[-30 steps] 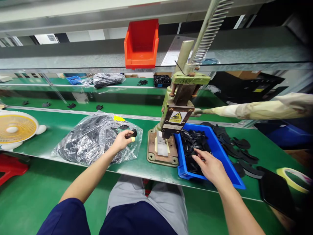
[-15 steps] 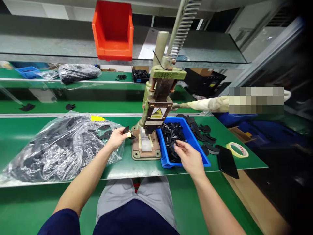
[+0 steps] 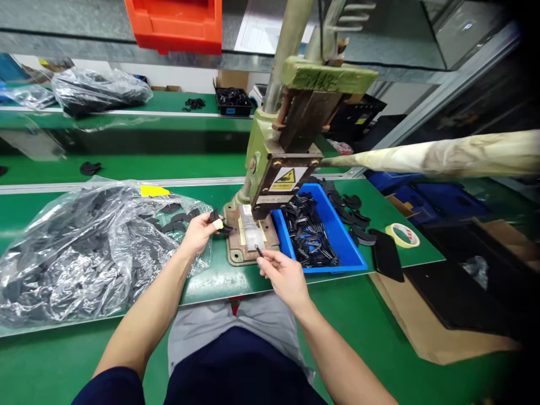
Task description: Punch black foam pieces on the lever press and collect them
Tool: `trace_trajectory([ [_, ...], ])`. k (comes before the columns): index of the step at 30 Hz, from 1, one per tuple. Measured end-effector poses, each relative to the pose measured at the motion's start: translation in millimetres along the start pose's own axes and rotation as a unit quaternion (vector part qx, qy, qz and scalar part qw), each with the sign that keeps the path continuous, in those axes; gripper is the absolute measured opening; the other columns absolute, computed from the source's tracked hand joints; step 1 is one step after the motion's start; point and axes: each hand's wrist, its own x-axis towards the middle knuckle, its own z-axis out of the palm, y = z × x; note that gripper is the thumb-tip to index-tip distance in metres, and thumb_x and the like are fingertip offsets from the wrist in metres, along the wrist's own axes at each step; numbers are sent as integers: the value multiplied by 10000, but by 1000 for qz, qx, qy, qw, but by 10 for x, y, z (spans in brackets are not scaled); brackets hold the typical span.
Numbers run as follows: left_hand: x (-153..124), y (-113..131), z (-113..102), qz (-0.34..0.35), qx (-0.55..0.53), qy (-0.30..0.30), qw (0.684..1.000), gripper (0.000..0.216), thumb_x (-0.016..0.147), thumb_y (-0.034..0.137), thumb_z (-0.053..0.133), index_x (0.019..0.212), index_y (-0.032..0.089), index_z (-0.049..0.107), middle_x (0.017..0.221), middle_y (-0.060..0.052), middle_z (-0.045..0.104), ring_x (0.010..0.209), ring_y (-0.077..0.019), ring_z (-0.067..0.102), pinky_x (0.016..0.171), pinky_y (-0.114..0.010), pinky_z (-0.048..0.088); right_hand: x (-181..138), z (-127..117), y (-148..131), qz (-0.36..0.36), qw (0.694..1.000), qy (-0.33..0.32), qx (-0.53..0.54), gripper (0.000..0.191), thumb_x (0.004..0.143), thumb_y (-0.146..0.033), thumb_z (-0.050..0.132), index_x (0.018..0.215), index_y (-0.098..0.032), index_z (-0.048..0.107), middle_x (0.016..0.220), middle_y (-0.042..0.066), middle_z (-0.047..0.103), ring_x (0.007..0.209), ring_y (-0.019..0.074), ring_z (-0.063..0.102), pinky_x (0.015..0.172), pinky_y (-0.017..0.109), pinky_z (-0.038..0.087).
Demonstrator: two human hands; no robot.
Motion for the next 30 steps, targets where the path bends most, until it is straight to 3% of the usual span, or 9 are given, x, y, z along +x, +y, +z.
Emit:
trace_trajectory([
  [5, -30, -27, 40, -23, 2, -22, 999, 466, 548, 424, 898, 846, 111, 724, 745, -18, 674, 609, -105, 564, 542, -218, 468, 1, 26, -25, 25, 999, -15, 16, 520, 786, -594, 661, 1012, -130, 729, 640, 52, 706, 544, 165, 659, 509, 277, 548],
  [13, -34, -45, 34, -28, -1, -20, 999, 441, 566, 403, 896, 847, 110, 723, 746, -16, 677, 607, -103, 559, 541, -215, 453, -14, 59, -39, 3, 1000, 3, 4, 398, 786, -500, 691, 1001, -169, 743, 764, 56, 743, 593, 151, 668, 606, 295, 579],
  [23, -33, -31, 41, -32, 10, -18, 999, 455, 563, 418, 895, 845, 110, 714, 726, -3, 664, 589, -94, 556, 540, -213, 457, -14, 60, -8, -7, 1000, -14, -13, 422, 822, -515, 648, 1017, -150, 732, 722, 51, 733, 569, 158, 675, 559, 286, 569],
  [30, -13, -97, 8, -66, 63, -27, 995, 447, 568, 399, 869, 863, 111, 695, 715, -16, 662, 575, -107, 552, 534, -222, 431, 135, -169, -157, -63, 989, -60, -120, 285, 886, -410, 587, 1021, -190, 706, 777, 45, 739, 626, 165, 691, 622, 298, 584],
])
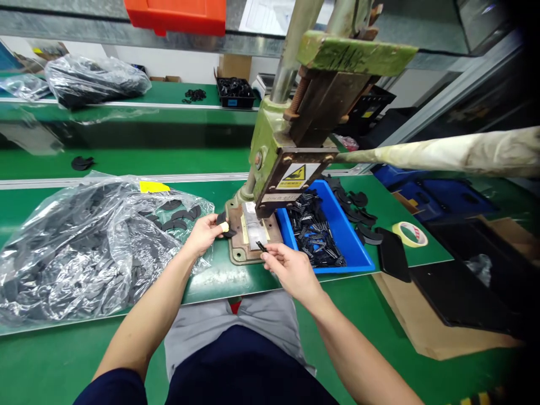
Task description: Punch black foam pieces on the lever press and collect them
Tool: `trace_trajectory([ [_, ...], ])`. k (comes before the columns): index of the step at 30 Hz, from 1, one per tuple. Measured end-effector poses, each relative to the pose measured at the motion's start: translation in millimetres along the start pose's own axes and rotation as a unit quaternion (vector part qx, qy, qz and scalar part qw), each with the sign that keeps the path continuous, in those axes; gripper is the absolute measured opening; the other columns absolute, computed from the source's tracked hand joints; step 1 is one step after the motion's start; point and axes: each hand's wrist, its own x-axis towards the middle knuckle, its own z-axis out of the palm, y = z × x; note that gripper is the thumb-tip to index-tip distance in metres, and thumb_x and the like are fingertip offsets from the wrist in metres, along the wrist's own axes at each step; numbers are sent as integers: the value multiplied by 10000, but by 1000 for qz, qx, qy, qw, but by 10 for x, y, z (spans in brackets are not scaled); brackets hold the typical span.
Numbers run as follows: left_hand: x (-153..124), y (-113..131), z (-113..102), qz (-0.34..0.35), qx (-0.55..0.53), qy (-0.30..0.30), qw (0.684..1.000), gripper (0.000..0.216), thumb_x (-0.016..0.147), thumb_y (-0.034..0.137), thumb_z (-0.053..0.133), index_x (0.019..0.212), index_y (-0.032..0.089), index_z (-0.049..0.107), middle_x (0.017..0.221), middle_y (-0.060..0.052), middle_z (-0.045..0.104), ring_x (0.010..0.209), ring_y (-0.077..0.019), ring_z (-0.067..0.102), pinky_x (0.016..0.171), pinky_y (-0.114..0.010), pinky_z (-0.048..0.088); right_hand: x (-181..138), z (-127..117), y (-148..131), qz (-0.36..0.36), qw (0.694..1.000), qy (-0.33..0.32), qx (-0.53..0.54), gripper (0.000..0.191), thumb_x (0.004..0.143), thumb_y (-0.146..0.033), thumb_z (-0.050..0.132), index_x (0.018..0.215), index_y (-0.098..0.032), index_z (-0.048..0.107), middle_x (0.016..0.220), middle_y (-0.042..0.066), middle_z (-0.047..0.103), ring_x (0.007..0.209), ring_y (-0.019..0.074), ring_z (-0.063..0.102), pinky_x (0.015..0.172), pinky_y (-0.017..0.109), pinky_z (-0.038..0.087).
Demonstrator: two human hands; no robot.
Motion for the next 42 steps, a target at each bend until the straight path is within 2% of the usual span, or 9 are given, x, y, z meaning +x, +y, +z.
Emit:
trace_trajectory([
  [5, 76, -76, -221, 6, 198, 59, 978, 400, 640, 264, 778, 1013, 133, 715, 599, 25, 571, 513, -128, 497, 527, -250, 391, 356, -263, -42, -74, 990, -16, -121, 163, 876, -295, 595, 944, -223, 725, 918, 68, 717, 859, 207, 671, 881, 373, 549],
  [8, 64, -55, -320, 86, 376, 133, 913, 274, 671, 195, 730, 942, 158, 750, 706, -38, 621, 659, -198, 584, 647, -309, 456, 580, -261, 1, -99, 982, -20, -158, 142, 862, -228, 595, 911, -209, 727, 918, 83, 693, 894, 221, 652, 920, 395, 533],
  [10, 3, -9, -293, 165, 426, 169, 873, 245, 703, 190, 710, 941, 166, 759, 882, -98, 665, 847, -254, 626, 742, -340, 489, 671, -209, 28, -116, 979, -20, -168, 134, 859, -211, 598, 897, -203, 726, 908, 89, 683, 900, 226, 645, 922, 403, 537],
  [13, -147, 83, -110, 269, 383, 89, 879, 285, 803, 237, 672, 1073, 183, 742, 1066, -112, 667, 952, -238, 628, 738, -314, 520, 686, -120, 29, -151, 975, -27, -159, 144, 882, -230, 590, 927, -206, 726, 929, 92, 683, 934, 226, 646, 928, 404, 545],
  [16, -292, 151, 129, 317, 295, -73, 898, 260, 891, 291, 637, 1119, 205, 730, 1033, -84, 692, 862, -176, 653, 714, -281, 542, 594, -65, -6, -183, 973, -44, -130, 157, 905, -268, 587, 966, -223, 725, 937, 79, 694, 923, 209, 659, 900, 383, 564],
  [18, -349, 165, 238, 344, 270, -109, 893, 200, 918, 293, 628, 1051, 207, 749, 989, -78, 713, 868, -169, 670, 779, -293, 554, 516, -54, -31, -191, 974, -52, -108, 148, 906, -286, 599, 959, -234, 727, 929, 66, 703, 901, 197, 669, 882, 370, 574],
  [26, -395, 95, 261, 372, 258, -105, 886, 159, 926, 294, 632, 939, 203, 762, 918, -82, 747, 860, -179, 698, 805, -316, 572, 280, -57, -67, -132, 991, -12, -17, 217, 848, -322, 686, 1045, -231, 693, 902, 35, 707, 752, 155, 680, 713, 299, 613],
  [32, -425, 115, 269, 400, 251, -102, 876, 126, 920, 252, 637, 937, 204, 752, 900, -76, 746, 830, -166, 698, 766, -290, 578, 169, 4, -43, -102, 994, 14, 28, 193, 868, -310, 666, 1046, -238, 688, 1003, 46, 714, 844, 153, 706, 822, 304, 625],
  [42, -459, 136, 249, 400, 264, -138, 867, 167, 946, 235, 567, 924, 207, 731, 959, -93, 732, 896, -177, 692, 818, -313, 577, 184, 83, -51, -43, 996, 22, 80, 225, 831, -378, 715, 983, -214, 690, 942, 59, 737, 786, 160, 717, 785, 312, 642],
])
